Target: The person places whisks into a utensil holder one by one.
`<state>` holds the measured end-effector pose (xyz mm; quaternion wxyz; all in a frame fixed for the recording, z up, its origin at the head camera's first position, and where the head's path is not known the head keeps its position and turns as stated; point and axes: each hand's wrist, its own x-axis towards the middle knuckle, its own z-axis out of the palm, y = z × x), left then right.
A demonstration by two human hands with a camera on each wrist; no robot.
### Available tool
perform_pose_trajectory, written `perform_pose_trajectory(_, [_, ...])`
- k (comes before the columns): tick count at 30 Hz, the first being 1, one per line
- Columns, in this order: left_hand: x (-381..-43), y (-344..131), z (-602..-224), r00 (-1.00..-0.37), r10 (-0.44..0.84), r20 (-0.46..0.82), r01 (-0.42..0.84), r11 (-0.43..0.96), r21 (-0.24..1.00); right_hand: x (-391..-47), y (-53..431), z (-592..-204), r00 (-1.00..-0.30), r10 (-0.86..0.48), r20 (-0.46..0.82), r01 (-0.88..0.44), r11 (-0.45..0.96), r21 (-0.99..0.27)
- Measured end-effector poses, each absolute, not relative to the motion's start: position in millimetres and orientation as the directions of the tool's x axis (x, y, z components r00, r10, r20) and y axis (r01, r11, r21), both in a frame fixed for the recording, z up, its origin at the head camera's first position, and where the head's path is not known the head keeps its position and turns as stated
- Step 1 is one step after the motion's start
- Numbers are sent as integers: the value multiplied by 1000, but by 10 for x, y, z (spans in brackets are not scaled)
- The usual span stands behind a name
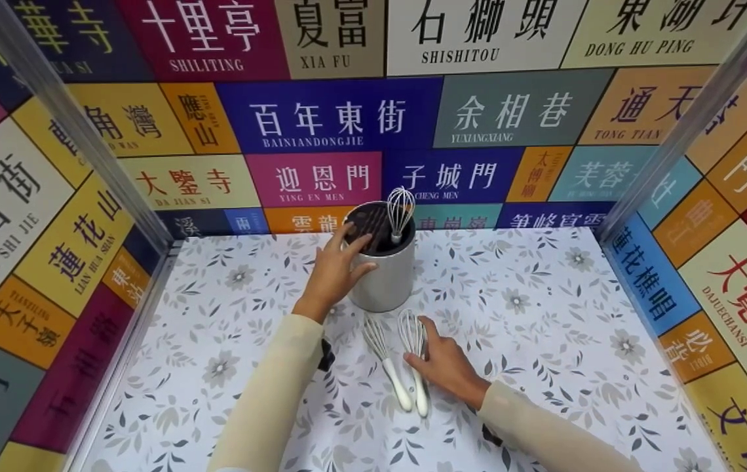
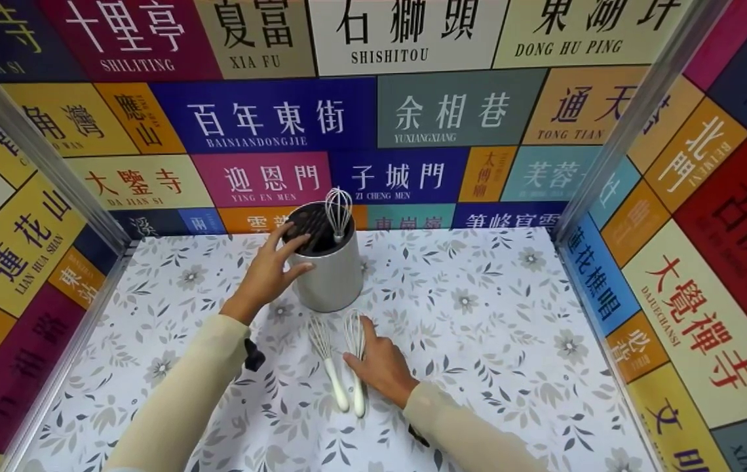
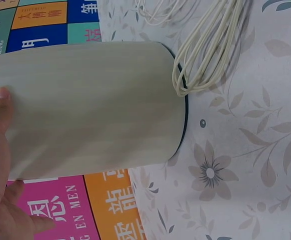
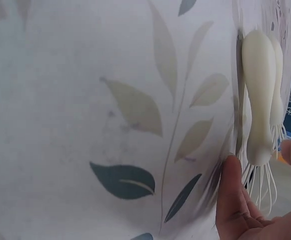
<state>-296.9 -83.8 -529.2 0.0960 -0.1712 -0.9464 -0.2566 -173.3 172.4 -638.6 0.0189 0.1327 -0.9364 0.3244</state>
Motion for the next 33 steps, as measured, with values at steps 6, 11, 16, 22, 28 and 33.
perform_pose_trajectory(6, [-2970, -834, -5298, -921, 274, 276, 376, 807, 455, -1713, 1712, -6424, -964, -238, 121, -262, 751, -606])
perform_pose_trajectory(11, [-2963, -835, -5293, -924, 272, 268, 371, 805, 463, -1691, 1690, -6436, -962, -231, 146, -272, 755, -597])
perform_pose_trajectory(16, [-2960, -836, -5298, -920, 273, 282, 380, 803, 460, -1674, 1665, -6453, -955, -231, 188, -298, 758, -580])
perform_pose_trajectory(22, [-2969, -833, -5307, -921, 270, 279, 374, 810, 451, -1667, 1663, -6443, -952, -227, 205, -305, 753, -583])
perform_pose_trajectory(28, [-2974, -838, -5310, -915, 276, 293, 387, 805, 450, -1684, 1664, -6418, -959, -211, 191, -285, 746, -602])
perform_pose_trajectory(33, [-2978, -841, -5316, -915, 278, 291, 388, 804, 451, -1703, 1674, -6383, -968, -193, 158, -249, 743, -621])
